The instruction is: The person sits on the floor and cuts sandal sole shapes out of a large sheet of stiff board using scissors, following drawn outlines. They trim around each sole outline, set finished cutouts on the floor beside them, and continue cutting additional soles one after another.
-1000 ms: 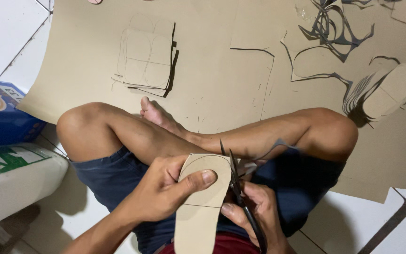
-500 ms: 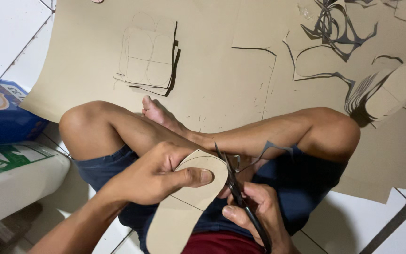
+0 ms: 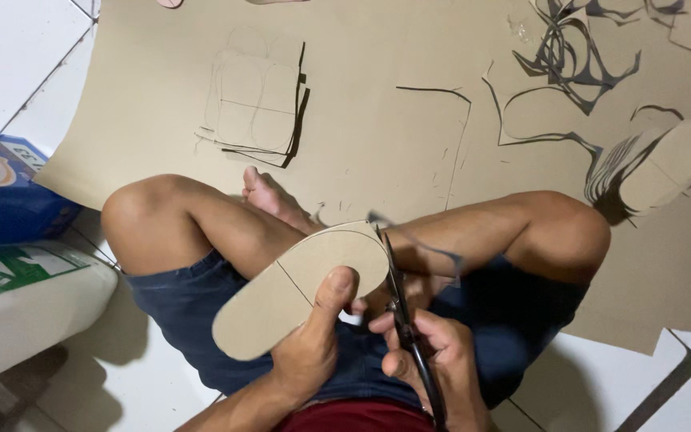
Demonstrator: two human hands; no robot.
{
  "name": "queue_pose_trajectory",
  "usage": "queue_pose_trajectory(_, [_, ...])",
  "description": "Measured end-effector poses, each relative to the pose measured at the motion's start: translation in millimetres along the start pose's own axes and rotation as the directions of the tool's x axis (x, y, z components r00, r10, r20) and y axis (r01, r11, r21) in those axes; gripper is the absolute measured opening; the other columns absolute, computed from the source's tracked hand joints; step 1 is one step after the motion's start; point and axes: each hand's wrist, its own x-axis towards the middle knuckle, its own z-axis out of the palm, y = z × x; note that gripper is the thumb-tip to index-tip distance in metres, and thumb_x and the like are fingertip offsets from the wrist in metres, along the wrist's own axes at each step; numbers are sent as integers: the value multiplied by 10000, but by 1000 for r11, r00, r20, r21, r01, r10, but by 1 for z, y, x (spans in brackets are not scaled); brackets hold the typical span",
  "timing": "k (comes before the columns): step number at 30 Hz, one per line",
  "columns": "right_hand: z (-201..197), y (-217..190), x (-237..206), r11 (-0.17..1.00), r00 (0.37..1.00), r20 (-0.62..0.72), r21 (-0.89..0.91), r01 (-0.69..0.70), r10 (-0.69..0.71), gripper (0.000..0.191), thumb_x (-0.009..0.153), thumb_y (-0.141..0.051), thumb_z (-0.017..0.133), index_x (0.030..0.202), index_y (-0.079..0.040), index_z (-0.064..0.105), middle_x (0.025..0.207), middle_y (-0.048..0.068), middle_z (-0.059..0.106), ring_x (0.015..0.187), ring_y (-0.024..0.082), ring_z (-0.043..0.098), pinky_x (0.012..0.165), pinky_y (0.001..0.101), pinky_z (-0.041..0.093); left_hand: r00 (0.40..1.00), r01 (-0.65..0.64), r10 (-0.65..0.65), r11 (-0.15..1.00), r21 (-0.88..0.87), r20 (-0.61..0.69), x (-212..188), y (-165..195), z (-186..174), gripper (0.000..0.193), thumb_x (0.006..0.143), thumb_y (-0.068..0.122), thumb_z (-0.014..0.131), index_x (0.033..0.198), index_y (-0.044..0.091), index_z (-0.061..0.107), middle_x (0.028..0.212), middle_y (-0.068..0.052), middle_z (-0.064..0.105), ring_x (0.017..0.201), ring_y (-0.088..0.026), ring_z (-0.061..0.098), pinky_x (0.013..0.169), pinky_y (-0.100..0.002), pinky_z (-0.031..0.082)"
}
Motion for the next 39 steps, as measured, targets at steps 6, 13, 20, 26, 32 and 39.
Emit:
queue_pose_trajectory(6, [8,-8,7,968,975,68,-120,220,-213,721,793,-673,772,1073,-20,652,907,-27,654,781,55,554,651,214,443,980,145,-122,978,-152,155,-7,8,-1,649,1027,342,519,1536,-39,392,1498,-222,522,1333,-270,578,1063,-380,500])
queue_pose_trajectory(13, [3,6,1,984,984,17,-40,176,-175,773,729,-679,825,1026,21,688,788,-12,571,679,76,499,578,230,365,987,94,-75,986,-137,143,-4,5,-6,599,1023,310,580,1462,-89,498,1416,-278,615,1323,-321,615,1054,-409,527])
queue_pose_trajectory(20, [-3,6,-3,989,992,12,-72,128,-127,737,713,-648,848,1006,18,729,733,-23,564,655,71,500,562,240,360,986,38,-32,999,-33,165,3,6,-20,697,999,327,607,1498,-110,394,1487,-298,512,1409,-349,547,1076,-416,513])
queue_pose_trajectory(26, [-1,3,-2,982,988,17,-105,157,-156,717,726,-684,824,908,-2,700,703,-32,545,644,69,478,566,234,341,973,102,-100,995,0,208,6,8,-26,781,966,357,611,1532,-100,328,1478,-295,532,1369,-352,584,1008,-400,552])
queue_pose_trajectory(32, [-3,3,-1,989,994,39,-109,102,-98,716,717,-690,829,881,-10,673,704,-32,536,638,65,457,559,232,331,957,140,-161,985,103,241,10,10,-34,552,949,331,651,1346,-49,612,1042,-155,740,967,-221,760,814,-335,599])
queue_pose_trajectory(39, [-7,2,1,994,995,73,-77,78,-73,727,670,-678,846,944,-13,737,686,-19,562,611,73,489,532,237,350,967,115,-142,984,133,213,19,19,-41,453,895,284,727,1179,-69,719,747,-119,752,705,-168,760,624,-278,594])
